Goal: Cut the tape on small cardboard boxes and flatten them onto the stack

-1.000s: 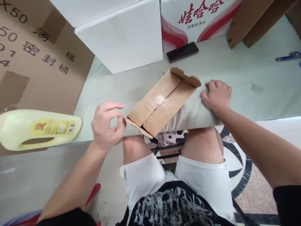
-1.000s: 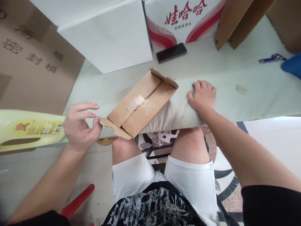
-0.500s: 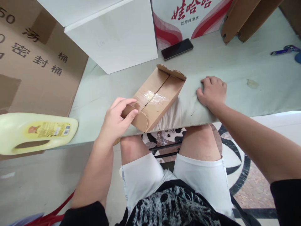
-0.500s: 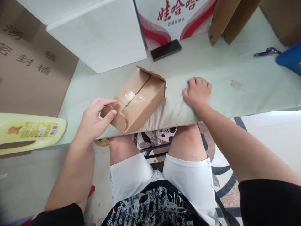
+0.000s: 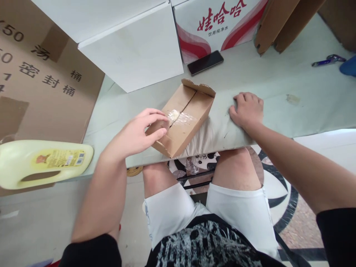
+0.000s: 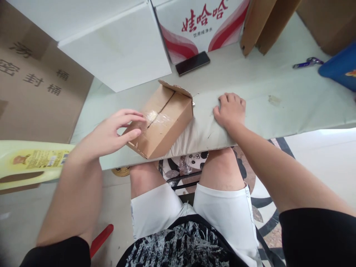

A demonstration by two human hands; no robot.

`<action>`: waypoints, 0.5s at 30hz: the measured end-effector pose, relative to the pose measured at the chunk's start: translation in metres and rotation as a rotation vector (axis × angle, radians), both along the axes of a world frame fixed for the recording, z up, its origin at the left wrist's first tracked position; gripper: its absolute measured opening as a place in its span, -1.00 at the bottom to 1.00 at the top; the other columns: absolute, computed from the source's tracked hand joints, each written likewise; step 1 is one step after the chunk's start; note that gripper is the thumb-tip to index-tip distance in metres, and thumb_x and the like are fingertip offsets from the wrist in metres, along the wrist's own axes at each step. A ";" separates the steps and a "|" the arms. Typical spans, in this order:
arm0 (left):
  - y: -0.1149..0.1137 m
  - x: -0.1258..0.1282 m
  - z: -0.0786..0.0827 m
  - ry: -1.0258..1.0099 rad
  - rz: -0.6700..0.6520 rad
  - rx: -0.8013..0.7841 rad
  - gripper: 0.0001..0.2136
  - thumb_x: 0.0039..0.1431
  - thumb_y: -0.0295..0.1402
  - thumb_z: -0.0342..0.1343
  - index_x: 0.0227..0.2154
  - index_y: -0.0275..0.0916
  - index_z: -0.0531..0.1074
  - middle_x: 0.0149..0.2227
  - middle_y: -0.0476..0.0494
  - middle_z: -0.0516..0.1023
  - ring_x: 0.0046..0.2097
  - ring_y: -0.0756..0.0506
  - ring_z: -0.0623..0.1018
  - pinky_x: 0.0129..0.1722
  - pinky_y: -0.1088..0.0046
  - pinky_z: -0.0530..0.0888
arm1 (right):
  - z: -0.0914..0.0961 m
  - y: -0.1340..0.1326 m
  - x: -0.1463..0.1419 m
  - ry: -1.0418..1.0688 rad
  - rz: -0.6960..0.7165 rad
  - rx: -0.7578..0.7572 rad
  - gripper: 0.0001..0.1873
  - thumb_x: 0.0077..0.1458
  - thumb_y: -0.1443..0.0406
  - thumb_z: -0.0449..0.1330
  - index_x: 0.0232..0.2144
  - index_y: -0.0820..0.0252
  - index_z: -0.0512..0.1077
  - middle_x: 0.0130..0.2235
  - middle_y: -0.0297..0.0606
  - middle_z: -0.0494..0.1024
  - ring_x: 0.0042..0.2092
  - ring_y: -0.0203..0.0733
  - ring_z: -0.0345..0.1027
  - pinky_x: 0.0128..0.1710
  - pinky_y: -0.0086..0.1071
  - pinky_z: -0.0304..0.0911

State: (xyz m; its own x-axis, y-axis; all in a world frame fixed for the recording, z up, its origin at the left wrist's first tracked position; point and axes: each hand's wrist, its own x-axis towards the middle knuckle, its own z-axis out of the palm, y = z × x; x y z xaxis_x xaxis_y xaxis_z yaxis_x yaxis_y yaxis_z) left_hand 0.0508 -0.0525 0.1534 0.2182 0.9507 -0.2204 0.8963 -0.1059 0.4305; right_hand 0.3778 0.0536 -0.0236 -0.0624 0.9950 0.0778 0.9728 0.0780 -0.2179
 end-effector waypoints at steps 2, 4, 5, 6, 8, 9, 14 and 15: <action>0.004 -0.006 0.008 0.032 -0.006 -0.087 -0.59 0.22 0.01 0.06 -0.02 -0.09 0.57 0.19 -0.18 0.46 0.09 -0.26 0.55 0.06 0.18 0.55 | -0.001 0.000 0.000 0.009 0.001 0.013 -0.48 0.24 0.20 -0.06 0.14 0.29 0.40 0.23 0.16 0.39 0.28 0.23 0.18 0.22 0.09 0.07; 0.010 -0.007 0.013 0.084 0.035 -0.152 -0.56 0.16 0.07 0.10 -0.05 -0.09 0.54 0.14 -0.20 0.49 0.07 -0.29 0.57 0.04 0.13 0.55 | -0.002 0.000 0.001 0.020 -0.004 0.019 -0.48 0.23 0.20 -0.06 0.13 0.29 0.40 0.22 0.17 0.40 0.27 0.23 0.18 0.22 0.10 0.07; 0.013 -0.005 0.014 0.117 0.074 -0.181 -0.54 0.11 0.08 0.14 -0.03 -0.09 0.51 0.12 -0.22 0.51 0.04 -0.30 0.58 0.00 0.12 0.56 | -0.002 0.000 0.001 0.023 -0.006 0.018 -0.48 0.23 0.20 -0.05 0.13 0.29 0.40 0.22 0.17 0.39 0.27 0.24 0.18 0.22 0.10 0.07; 0.017 -0.002 0.015 0.152 0.118 -0.207 -0.50 0.06 0.07 0.20 0.00 -0.09 0.47 0.10 -0.24 0.52 0.00 -0.31 0.60 -0.05 0.12 0.56 | -0.002 0.000 0.001 0.025 -0.008 0.014 -0.47 0.22 0.20 -0.05 0.14 0.29 0.40 0.23 0.17 0.39 0.28 0.24 0.18 0.22 0.10 0.07; 0.023 0.005 0.015 0.215 0.193 -0.250 -0.34 -0.05 0.02 0.30 0.12 -0.10 0.35 0.12 -0.29 0.51 -0.05 -0.34 0.62 -0.13 0.13 0.56 | -0.002 0.000 0.000 0.028 -0.007 0.008 -0.47 0.22 0.20 -0.05 0.14 0.29 0.40 0.23 0.17 0.39 0.28 0.24 0.18 0.23 0.10 0.07; 0.026 0.009 0.014 0.241 0.210 -0.267 -0.26 -0.08 0.01 0.33 0.18 -0.11 0.29 0.15 -0.32 0.49 -0.06 -0.35 0.63 -0.16 0.13 0.56 | -0.002 0.000 0.000 0.030 -0.006 0.007 -0.47 0.22 0.20 -0.04 0.14 0.29 0.40 0.23 0.17 0.38 0.28 0.24 0.18 0.23 0.11 0.07; 0.035 0.013 0.013 0.235 0.177 -0.332 -0.26 -0.06 -0.04 0.29 0.21 -0.07 0.24 0.11 -0.29 0.56 -0.05 -0.37 0.65 -0.25 0.20 0.53 | 0.000 0.001 0.001 0.056 -0.007 0.009 -0.48 0.21 0.20 -0.02 0.13 0.28 0.41 0.22 0.17 0.39 0.29 0.25 0.17 0.24 0.11 0.06; 0.036 0.012 0.013 0.214 0.177 -0.338 -0.27 -0.06 -0.07 0.29 0.21 -0.07 0.24 0.08 -0.27 0.59 -0.06 -0.36 0.66 -0.28 0.22 0.53 | 0.000 0.001 0.002 0.063 -0.013 0.011 -0.49 0.20 0.20 -0.01 0.11 0.28 0.42 0.21 0.17 0.39 0.28 0.25 0.18 0.23 0.10 0.07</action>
State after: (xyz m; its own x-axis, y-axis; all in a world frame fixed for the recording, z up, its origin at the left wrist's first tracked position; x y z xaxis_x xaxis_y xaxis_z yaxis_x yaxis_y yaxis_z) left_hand 0.0626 -0.0167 0.1662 -0.0261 0.8357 -0.5486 0.9609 0.1723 0.2167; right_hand 0.3800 0.0551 -0.0232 -0.0442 0.9948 0.0921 0.9581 0.0684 -0.2783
